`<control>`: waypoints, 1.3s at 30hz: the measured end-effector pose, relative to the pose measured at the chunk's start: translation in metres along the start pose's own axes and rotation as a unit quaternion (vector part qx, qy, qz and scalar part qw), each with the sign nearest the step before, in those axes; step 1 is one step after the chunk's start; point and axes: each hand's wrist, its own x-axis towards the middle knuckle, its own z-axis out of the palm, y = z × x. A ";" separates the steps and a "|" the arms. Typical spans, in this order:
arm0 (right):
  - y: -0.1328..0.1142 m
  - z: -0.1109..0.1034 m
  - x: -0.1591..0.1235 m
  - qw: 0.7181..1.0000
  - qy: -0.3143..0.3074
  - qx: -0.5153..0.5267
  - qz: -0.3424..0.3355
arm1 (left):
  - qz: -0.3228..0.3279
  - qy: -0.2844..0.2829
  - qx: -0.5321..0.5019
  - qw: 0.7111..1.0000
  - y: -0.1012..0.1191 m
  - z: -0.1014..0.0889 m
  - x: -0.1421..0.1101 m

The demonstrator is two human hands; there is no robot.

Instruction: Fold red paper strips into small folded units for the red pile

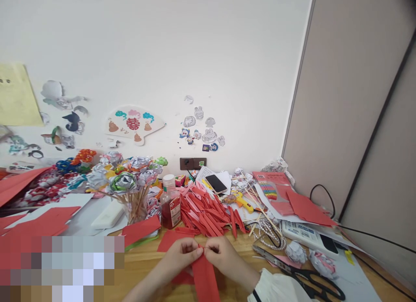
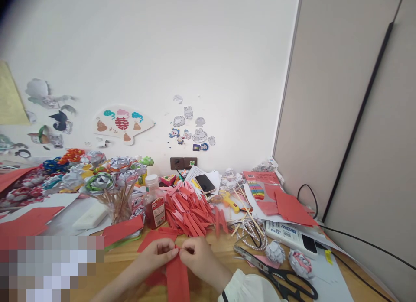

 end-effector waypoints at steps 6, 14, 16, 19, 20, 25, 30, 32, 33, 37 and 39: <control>0.000 -0.001 -0.001 0.999 -0.021 0.029 -0.001 | -0.026 -0.011 -0.014 1.000 0.004 0.003 -0.001; -0.002 0.000 -0.002 1.000 -0.029 0.000 -0.008 | -0.062 0.011 -0.017 0.998 0.012 0.006 -0.007; -0.002 0.000 -0.002 0.999 -0.034 -0.004 -0.004 | -0.070 0.004 -0.007 0.997 0.016 0.007 -0.008; 0.000 0.000 -0.002 0.999 -0.033 -0.009 -0.002 | -0.078 0.027 -0.013 0.997 0.018 0.006 -0.010; 0.001 0.000 -0.002 0.999 -0.033 -0.010 -0.004 | -0.079 0.037 -0.011 0.996 0.018 0.005 -0.010; 0.001 0.001 -0.003 0.999 -0.038 -0.008 -0.008 | -0.059 0.019 0.029 0.998 0.014 0.002 -0.008; 0.000 0.000 -0.002 1.000 -0.029 -0.003 -0.009 | -0.033 0.012 0.037 0.999 0.012 0.002 -0.007; -0.001 0.000 -0.002 1.000 -0.028 0.003 -0.010 | -0.019 0.007 0.045 0.999 0.011 0.002 -0.006; -0.001 -0.001 -0.002 1.000 -0.028 0.007 -0.010 | -0.012 0.006 0.051 0.999 0.011 0.002 -0.005; -0.002 -0.002 -0.002 0.999 -0.030 0.026 -0.010 | 0.015 0.009 0.079 0.997 0.008 0.002 -0.003; -0.002 -0.002 -0.002 0.999 -0.031 0.031 -0.007 | 0.022 0.010 0.090 0.996 0.006 0.001 -0.001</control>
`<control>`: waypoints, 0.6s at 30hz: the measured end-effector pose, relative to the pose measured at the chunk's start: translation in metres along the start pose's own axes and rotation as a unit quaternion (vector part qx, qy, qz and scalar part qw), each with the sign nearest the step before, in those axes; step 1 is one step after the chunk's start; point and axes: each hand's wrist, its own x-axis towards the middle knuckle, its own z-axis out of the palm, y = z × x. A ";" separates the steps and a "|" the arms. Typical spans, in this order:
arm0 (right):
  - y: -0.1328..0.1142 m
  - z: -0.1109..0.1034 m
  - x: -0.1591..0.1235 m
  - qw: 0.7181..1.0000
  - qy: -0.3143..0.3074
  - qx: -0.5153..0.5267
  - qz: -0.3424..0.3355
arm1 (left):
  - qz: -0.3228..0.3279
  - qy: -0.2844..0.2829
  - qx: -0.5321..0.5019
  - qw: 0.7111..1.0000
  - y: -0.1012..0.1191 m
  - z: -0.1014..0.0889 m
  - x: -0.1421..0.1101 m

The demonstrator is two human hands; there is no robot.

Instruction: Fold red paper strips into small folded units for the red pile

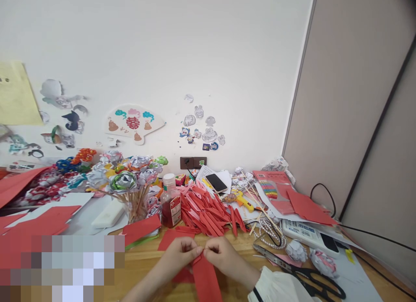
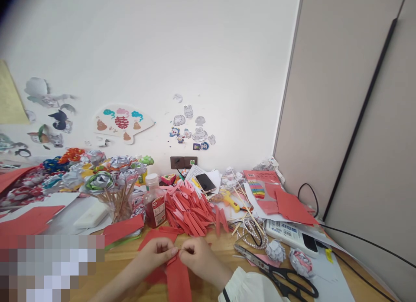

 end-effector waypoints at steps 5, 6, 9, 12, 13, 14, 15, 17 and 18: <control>0.003 0.001 0.000 1.000 -0.002 0.010 0.012 | 0.034 0.019 0.034 0.999 -0.002 0.000 0.001; 0.003 0.001 0.000 1.000 -0.002 0.014 0.013 | 0.044 0.027 0.041 0.998 -0.001 0.000 0.001; 0.005 0.001 0.000 0.999 0.001 0.024 0.021 | 0.065 0.048 0.058 0.995 0.001 0.002 -0.001; 0.007 0.002 0.000 0.999 0.000 0.033 0.038 | 0.051 0.035 0.050 0.997 0.002 0.004 -0.003; 0.007 0.002 0.001 0.998 -0.001 0.039 0.042 | 0.045 0.025 0.040 0.998 0.002 0.004 -0.004; 0.008 0.002 0.001 0.998 0.001 0.046 0.045 | 0.042 0.017 0.027 0.999 0.001 0.005 -0.004; 0.009 0.002 0.001 0.998 0.006 0.053 0.045 | 0.043 0.014 0.012 0.999 0.000 0.004 -0.004; 0.010 -0.001 0.002 0.997 0.012 0.068 0.041 | 0.058 0.028 -0.014 0.998 -0.001 0.003 -0.002; 0.010 -0.002 0.002 0.996 0.007 0.074 0.040 | 0.066 0.042 -0.024 0.997 -0.002 0.001 -0.001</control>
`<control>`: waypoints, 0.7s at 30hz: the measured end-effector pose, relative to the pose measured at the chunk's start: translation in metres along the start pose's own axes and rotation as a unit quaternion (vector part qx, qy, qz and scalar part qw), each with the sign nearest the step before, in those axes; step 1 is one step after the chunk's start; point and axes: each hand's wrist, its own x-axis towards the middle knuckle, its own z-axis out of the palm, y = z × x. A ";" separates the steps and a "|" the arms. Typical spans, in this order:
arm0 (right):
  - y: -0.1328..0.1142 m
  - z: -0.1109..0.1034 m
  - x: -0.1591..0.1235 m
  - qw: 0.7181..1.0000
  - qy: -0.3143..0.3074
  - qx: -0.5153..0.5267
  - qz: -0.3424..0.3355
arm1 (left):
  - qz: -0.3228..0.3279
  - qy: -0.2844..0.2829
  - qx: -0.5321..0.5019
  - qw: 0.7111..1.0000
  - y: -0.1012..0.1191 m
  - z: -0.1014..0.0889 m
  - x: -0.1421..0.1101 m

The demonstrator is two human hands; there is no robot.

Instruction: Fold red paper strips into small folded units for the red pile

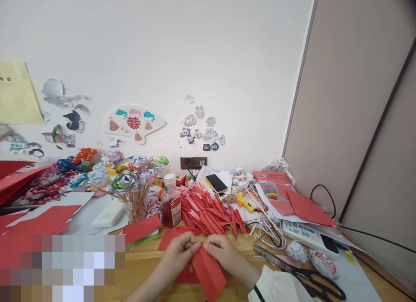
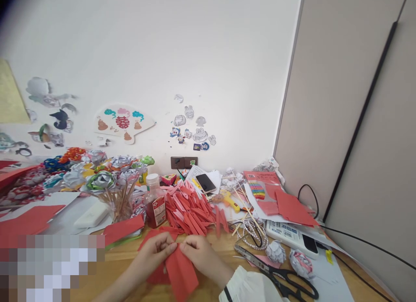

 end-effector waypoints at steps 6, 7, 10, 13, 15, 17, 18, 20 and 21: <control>0.008 -0.008 0.001 0.998 -0.050 -0.011 0.030 | 0.007 0.095 -0.041 0.995 0.001 -0.011 0.008; 0.011 -0.008 0.002 0.998 -0.042 -0.017 0.033 | 0.005 0.099 -0.040 0.994 0.001 -0.011 0.008; 0.018 -0.010 0.006 0.999 0.010 -0.043 0.022 | -0.021 0.068 -0.019 0.997 -0.003 -0.009 0.008; 0.020 -0.013 0.009 0.996 0.053 -0.067 0.008 | -0.073 0.009 -0.007 0.997 -0.009 -0.004 0.006; 0.020 -0.014 0.010 0.996 0.064 -0.064 0.003 | -0.081 -0.011 -0.009 0.997 -0.011 -0.003 0.006; 0.018 -0.015 0.010 0.997 0.063 -0.031 0.017 | -0.060 -0.001 -0.015 0.998 -0.011 -0.005 0.007; 0.017 -0.015 0.010 0.998 0.061 -0.003 0.033 | -0.046 0.014 -0.020 0.999 -0.011 -0.007 0.008; 0.017 -0.014 0.012 0.994 0.055 0.058 0.069 | -0.027 0.047 -0.040 0.998 -0.009 -0.010 0.010; 0.017 -0.014 0.012 0.992 0.056 0.083 0.081 | -0.028 0.055 -0.051 0.997 -0.009 -0.011 0.011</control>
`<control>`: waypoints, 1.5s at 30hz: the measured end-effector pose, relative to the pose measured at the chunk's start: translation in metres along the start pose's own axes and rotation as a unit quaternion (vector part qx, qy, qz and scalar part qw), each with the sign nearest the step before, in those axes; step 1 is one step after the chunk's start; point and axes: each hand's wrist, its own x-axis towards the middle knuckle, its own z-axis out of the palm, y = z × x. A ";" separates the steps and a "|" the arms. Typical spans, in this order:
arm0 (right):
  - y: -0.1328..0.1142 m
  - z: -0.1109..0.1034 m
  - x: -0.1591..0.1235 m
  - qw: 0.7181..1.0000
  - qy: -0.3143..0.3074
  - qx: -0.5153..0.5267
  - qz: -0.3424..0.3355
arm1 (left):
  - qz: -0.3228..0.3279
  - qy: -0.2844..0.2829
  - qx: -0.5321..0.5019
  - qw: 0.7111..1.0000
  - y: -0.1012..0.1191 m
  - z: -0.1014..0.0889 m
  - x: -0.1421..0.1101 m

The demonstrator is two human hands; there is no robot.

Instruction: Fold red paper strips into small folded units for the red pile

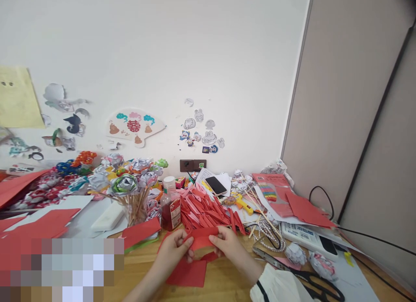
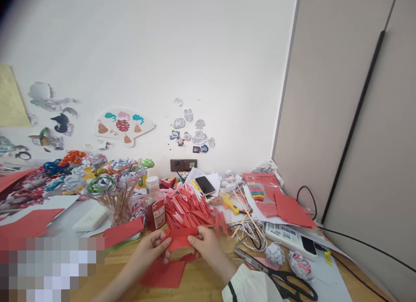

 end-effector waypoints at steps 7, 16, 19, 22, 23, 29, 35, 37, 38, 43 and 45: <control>-0.006 0.002 -0.005 0.999 0.017 0.001 -0.044 | -0.088 -0.137 0.098 0.982 0.002 0.014 -0.015; -0.017 0.015 -0.016 0.988 -0.066 0.133 -0.034 | 0.059 -0.052 0.149 0.986 0.006 0.014 -0.011; -0.023 0.014 -0.018 0.970 -0.076 0.231 -0.019 | 0.083 -0.006 0.180 0.980 0.007 0.012 -0.011; -0.025 0.015 -0.020 0.960 -0.101 0.262 -0.020 | 0.097 -0.001 0.205 0.974 0.005 0.011 -0.011; -0.025 0.015 -0.020 0.960 -0.104 0.261 -0.020 | 0.100 -0.005 0.209 0.973 0.004 0.011 -0.011; -0.009 0.018 -0.014 0.974 -0.077 0.212 0.008 | 0.097 -0.016 0.229 0.968 0.001 0.010 -0.011; -0.001 0.017 -0.011 0.982 -0.070 0.170 0.040 | 0.106 -0.005 0.244 0.964 0.003 0.011 -0.013; 0.000 0.017 -0.010 0.982 -0.077 0.165 0.043 | 0.112 -0.007 0.236 0.965 0.004 0.011 -0.014; 0.000 0.017 -0.010 0.982 -0.082 0.162 0.047 | 0.116 -0.011 0.232 0.966 0.004 0.011 -0.014; 0.001 0.015 -0.009 0.987 -0.080 0.122 0.067 | 0.123 -0.015 0.224 0.967 0.006 0.012 -0.015; 0.002 0.013 -0.009 0.990 -0.076 0.101 0.062 | 0.123 -0.014 0.230 0.965 0.006 0.013 -0.015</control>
